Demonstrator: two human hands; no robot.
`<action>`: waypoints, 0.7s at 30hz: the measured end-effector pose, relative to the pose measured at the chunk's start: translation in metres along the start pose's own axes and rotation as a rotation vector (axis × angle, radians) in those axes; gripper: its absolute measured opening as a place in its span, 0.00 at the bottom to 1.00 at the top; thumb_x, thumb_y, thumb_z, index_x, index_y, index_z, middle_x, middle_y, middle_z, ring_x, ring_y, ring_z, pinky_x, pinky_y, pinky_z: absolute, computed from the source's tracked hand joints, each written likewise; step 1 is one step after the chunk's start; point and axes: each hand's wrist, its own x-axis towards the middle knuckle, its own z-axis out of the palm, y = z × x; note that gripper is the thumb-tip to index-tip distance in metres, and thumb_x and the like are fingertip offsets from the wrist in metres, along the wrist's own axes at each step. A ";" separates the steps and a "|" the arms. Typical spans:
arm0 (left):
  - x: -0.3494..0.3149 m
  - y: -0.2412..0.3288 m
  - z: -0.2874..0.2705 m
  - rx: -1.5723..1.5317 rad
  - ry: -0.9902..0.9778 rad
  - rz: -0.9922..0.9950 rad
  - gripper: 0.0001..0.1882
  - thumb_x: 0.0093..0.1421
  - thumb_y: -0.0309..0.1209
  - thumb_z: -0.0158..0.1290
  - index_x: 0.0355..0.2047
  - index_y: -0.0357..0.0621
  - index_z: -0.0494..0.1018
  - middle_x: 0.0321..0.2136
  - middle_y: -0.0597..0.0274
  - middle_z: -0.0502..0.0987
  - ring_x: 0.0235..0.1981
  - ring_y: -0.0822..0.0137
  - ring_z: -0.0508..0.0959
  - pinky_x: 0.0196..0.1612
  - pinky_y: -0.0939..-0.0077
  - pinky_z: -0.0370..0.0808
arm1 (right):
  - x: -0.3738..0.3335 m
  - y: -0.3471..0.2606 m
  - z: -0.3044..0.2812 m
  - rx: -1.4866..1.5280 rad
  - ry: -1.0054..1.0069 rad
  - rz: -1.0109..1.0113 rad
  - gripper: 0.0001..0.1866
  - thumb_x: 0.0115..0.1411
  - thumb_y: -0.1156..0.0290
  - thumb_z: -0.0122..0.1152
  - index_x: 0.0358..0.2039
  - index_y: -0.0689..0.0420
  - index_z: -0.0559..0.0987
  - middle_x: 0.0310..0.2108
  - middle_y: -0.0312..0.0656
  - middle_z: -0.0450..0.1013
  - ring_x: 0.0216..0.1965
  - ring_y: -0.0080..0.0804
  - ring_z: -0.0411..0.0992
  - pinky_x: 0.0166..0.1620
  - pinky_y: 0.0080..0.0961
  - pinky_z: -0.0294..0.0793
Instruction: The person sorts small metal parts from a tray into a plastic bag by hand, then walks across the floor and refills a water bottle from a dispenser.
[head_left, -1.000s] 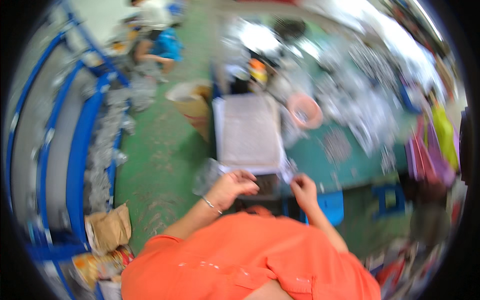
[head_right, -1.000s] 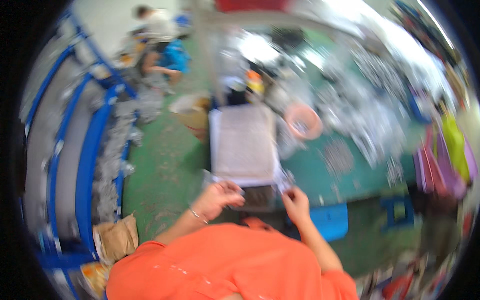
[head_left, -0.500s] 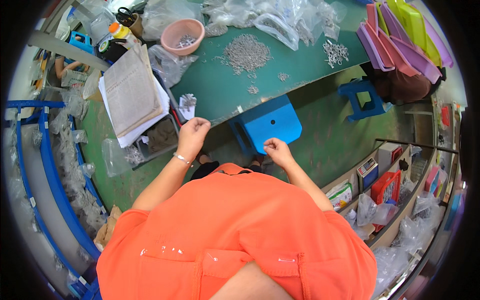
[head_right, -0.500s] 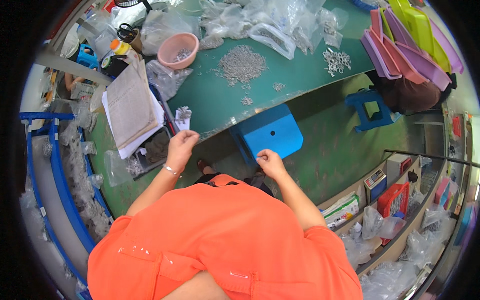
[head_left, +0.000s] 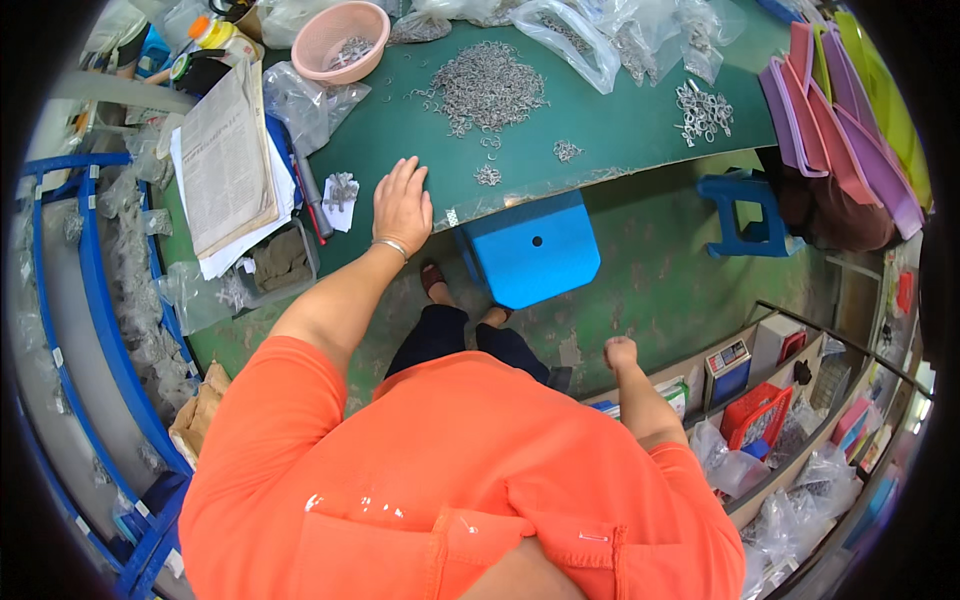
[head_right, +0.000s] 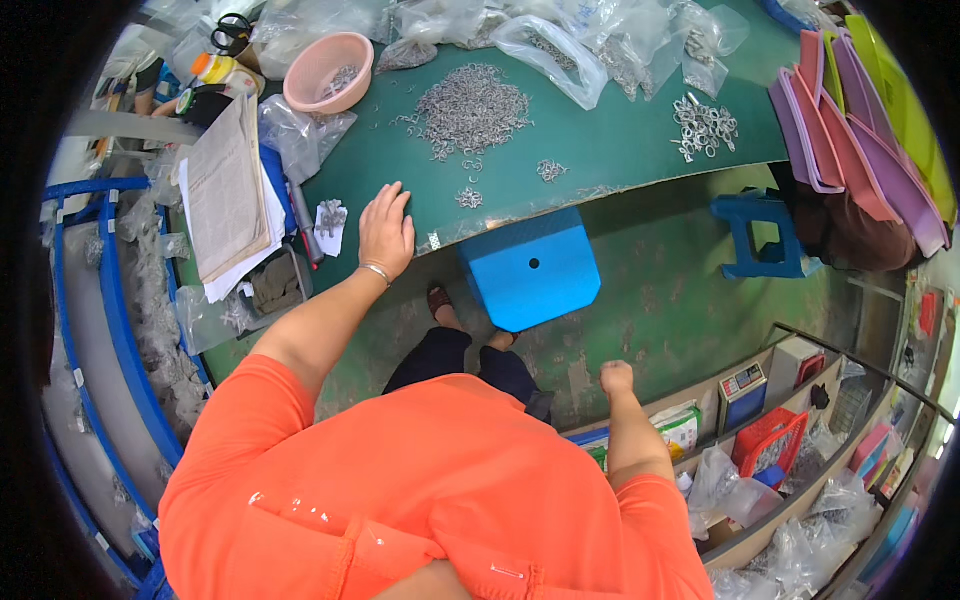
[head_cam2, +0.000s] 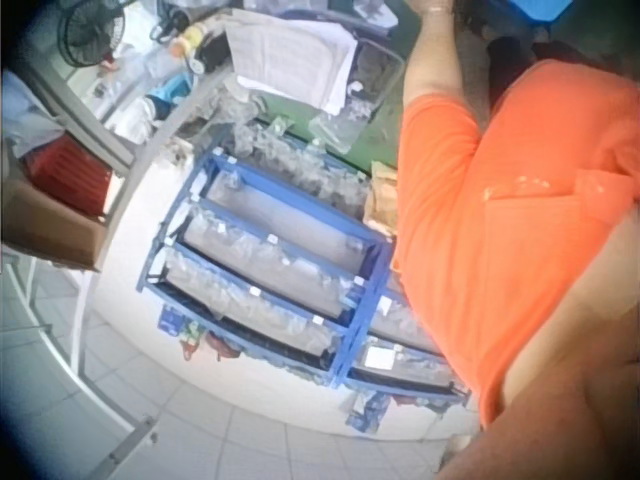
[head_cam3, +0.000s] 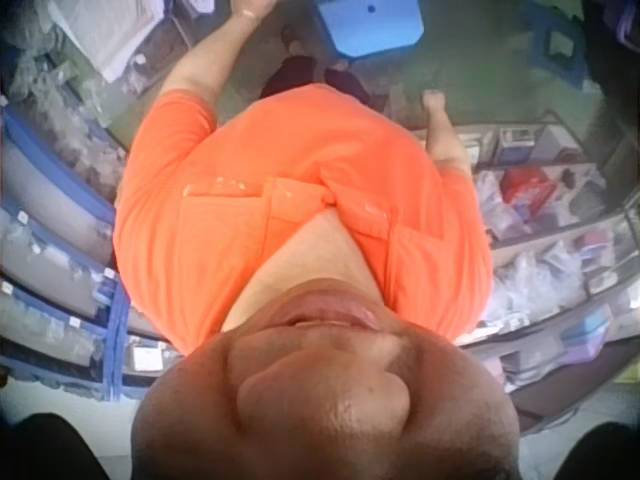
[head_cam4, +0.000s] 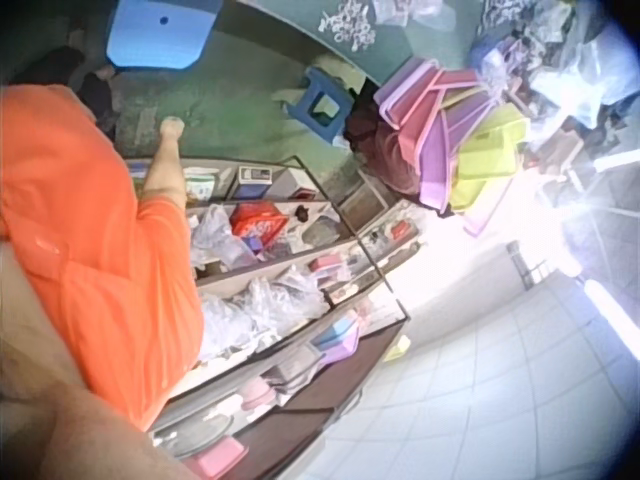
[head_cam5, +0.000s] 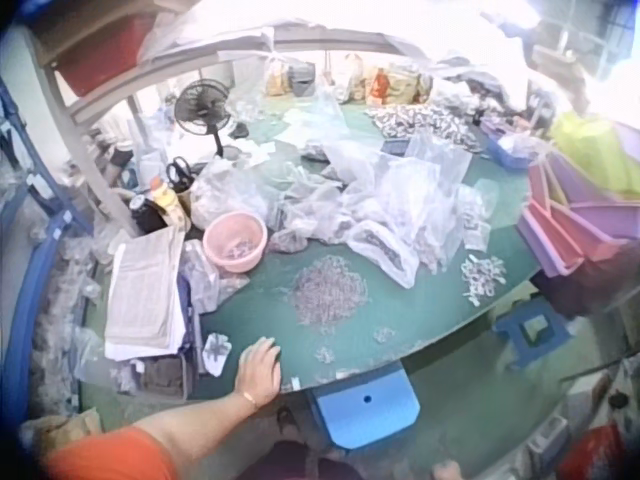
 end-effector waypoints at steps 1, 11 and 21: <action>0.002 -0.003 0.001 0.010 -0.006 -0.007 0.21 0.51 0.28 0.46 0.47 0.41 0.64 0.53 0.54 0.61 0.56 0.56 0.60 0.56 0.61 0.55 | 0.009 -0.005 0.015 0.051 -0.007 -0.024 0.04 0.50 0.76 0.49 0.23 0.60 0.73 0.14 0.40 0.68 0.12 0.25 0.65 0.13 0.21 0.60; 0.011 0.002 -0.004 0.027 -0.052 -0.057 0.22 0.51 0.29 0.45 0.49 0.42 0.63 0.54 0.55 0.61 0.57 0.57 0.59 0.57 0.60 0.54 | -0.020 -0.141 0.146 -0.042 -0.447 -0.267 0.08 0.48 0.74 0.56 0.30 0.63 0.75 0.23 0.41 0.72 0.21 0.28 0.70 0.25 0.24 0.69; 0.016 0.007 -0.008 0.060 -0.009 -0.052 0.22 0.49 0.27 0.47 0.47 0.42 0.64 0.53 0.56 0.62 0.56 0.56 0.61 0.55 0.59 0.56 | 0.080 -0.216 0.034 -0.381 -0.406 -0.456 0.09 0.52 0.69 0.50 0.27 0.61 0.76 0.19 0.41 0.72 0.21 0.27 0.70 0.26 0.25 0.69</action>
